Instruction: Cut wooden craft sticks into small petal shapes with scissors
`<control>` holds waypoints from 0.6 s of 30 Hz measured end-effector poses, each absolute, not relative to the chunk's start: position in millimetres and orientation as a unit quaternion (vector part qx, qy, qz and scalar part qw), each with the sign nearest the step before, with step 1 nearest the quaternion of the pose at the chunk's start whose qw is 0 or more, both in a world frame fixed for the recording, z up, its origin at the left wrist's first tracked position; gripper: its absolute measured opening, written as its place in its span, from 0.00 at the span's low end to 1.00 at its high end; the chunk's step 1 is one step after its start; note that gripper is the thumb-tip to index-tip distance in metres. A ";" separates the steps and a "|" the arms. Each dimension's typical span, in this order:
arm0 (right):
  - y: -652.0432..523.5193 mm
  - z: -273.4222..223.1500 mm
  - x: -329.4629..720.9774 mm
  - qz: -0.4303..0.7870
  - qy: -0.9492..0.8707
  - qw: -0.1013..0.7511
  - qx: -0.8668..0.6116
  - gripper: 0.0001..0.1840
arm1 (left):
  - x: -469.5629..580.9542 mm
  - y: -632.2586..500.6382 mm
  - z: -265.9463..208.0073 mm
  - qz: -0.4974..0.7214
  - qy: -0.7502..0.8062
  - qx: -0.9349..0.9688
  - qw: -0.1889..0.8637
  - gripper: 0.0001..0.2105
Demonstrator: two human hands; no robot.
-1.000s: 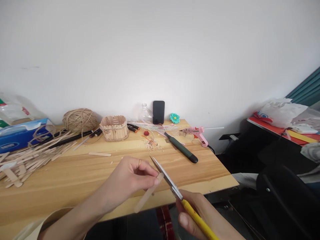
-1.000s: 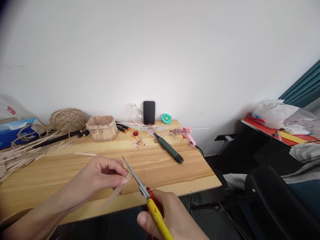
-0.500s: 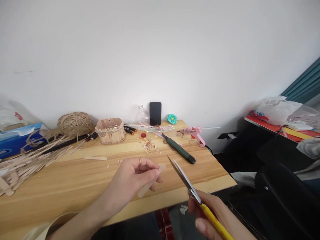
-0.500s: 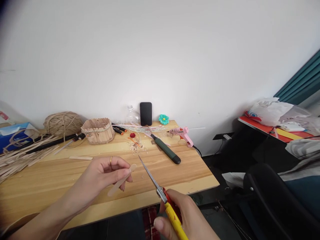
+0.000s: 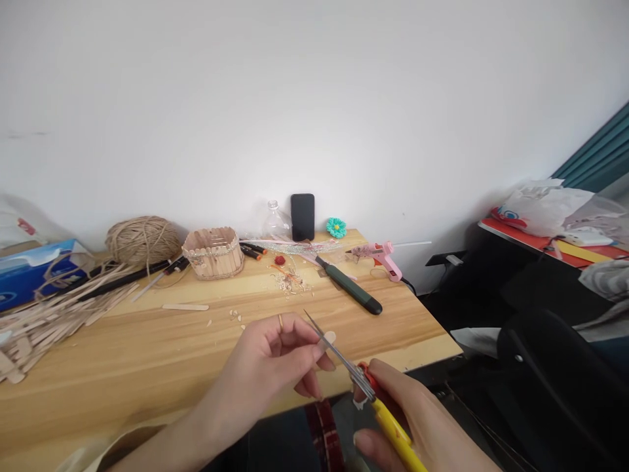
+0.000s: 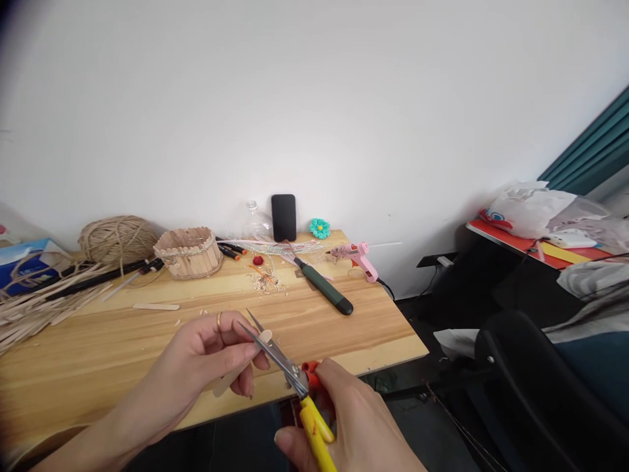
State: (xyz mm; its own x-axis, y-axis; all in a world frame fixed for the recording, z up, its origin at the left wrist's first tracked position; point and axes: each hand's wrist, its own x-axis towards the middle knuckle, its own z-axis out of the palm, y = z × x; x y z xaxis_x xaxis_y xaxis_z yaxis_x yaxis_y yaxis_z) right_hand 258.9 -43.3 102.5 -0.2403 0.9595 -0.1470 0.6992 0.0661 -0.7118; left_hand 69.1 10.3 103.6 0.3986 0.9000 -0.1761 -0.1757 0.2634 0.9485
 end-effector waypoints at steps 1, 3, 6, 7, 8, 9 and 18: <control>-42.9 101.0 258.1 0.339 -0.708 0.176 -0.594 0.07 | 68.7 10.0 103.4 0.385 0.386 0.468 0.695 0.06; -41.8 99.5 256.9 0.317 -0.712 0.158 -0.607 0.08 | 67.5 9.0 102.7 0.385 0.376 0.473 0.698 0.05; -41.0 100.7 256.1 0.269 -0.720 0.146 -0.622 0.10 | 65.5 7.5 101.2 0.392 0.360 0.479 0.698 0.03; -41.1 101.4 256.1 0.256 -0.723 0.147 -0.624 0.10 | 65.1 7.1 100.7 0.394 0.359 0.480 0.696 0.03; -41.2 102.1 256.1 0.248 -0.725 0.147 -0.626 0.11 | 64.9 6.6 100.1 0.396 0.357 0.481 0.695 0.03; -41.4 102.5 256.1 0.243 -0.725 0.146 -0.627 0.11 | 64.7 6.3 99.5 0.399 0.358 0.482 0.693 0.03; -40.7 101.0 257.5 0.200 -0.742 0.146 -0.623 0.13 | 64.2 5.7 95.7 0.421 0.349 0.467 0.695 0.03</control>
State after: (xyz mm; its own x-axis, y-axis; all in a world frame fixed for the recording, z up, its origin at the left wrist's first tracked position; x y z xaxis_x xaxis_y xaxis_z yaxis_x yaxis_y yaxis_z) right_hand 257.5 -40.7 101.0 -0.1807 0.9830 -0.0333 0.8664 0.1431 -0.4783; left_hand 64.2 5.7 95.7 0.4009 0.9115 -0.0919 -0.2595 0.2091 0.9428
